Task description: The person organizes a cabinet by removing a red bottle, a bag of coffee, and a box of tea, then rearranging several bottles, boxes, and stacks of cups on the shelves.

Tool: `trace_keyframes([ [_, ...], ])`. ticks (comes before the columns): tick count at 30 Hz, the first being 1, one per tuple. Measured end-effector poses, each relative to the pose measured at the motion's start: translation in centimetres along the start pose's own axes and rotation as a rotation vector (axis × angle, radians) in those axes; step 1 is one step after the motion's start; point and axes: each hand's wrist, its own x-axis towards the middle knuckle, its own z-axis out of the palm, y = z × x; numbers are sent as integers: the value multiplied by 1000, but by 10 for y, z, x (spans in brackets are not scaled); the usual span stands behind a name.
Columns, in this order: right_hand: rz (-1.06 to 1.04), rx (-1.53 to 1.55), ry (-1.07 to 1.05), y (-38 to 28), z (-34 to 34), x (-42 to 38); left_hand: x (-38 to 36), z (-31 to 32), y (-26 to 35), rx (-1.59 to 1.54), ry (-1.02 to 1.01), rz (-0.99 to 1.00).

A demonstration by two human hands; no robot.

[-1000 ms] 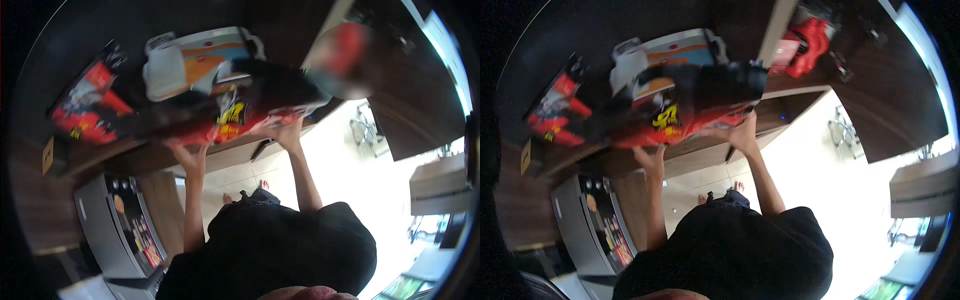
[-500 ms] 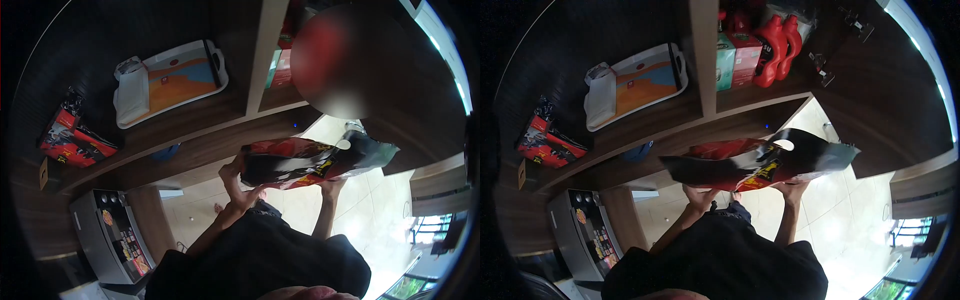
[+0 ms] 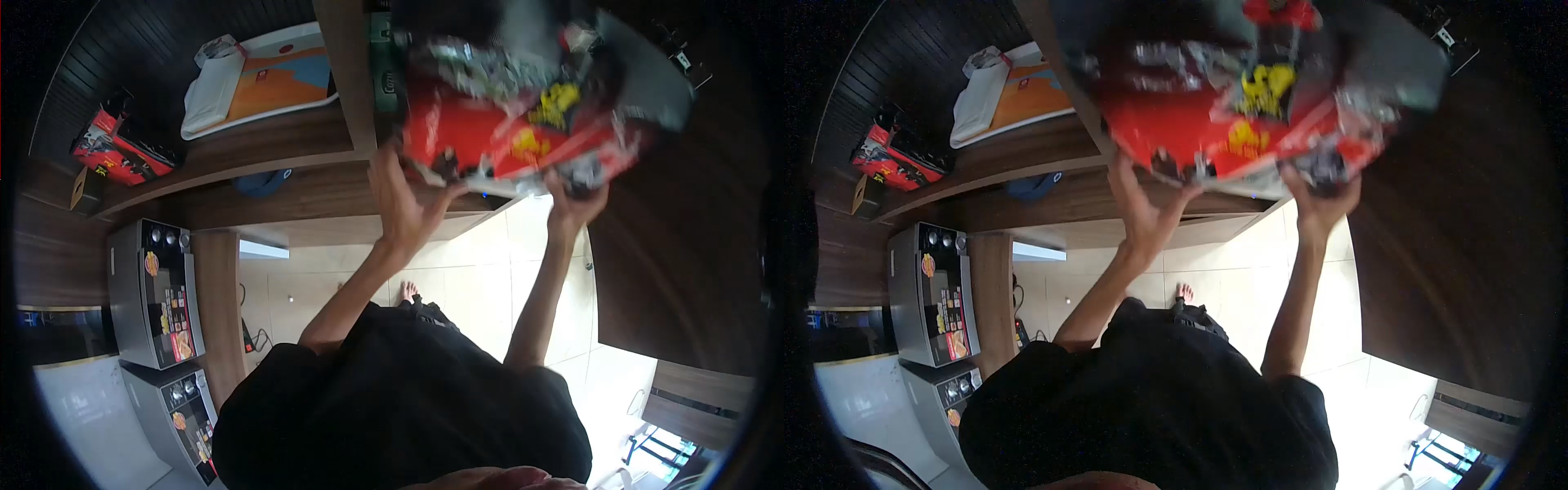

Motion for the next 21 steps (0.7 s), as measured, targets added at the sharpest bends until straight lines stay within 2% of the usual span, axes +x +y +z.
trace_keyframes([
  [1,-9,18,-35,6,11,15,7,7,1,37,28,-5],
  [3,106,93,-108,17,29,34,20,17,-4,109,2,-30],
  [7,-53,36,-189,28,45,46,22,23,-13,153,-49,-86],
  [13,84,106,-118,64,26,40,25,24,-7,107,-54,-82],
  [14,12,77,-159,76,17,44,25,24,-7,108,-56,-87],
  [19,-18,62,-144,54,24,35,26,28,-11,60,-68,-52],
  [21,24,-25,-31,58,20,26,31,27,-12,28,-116,-45],
])
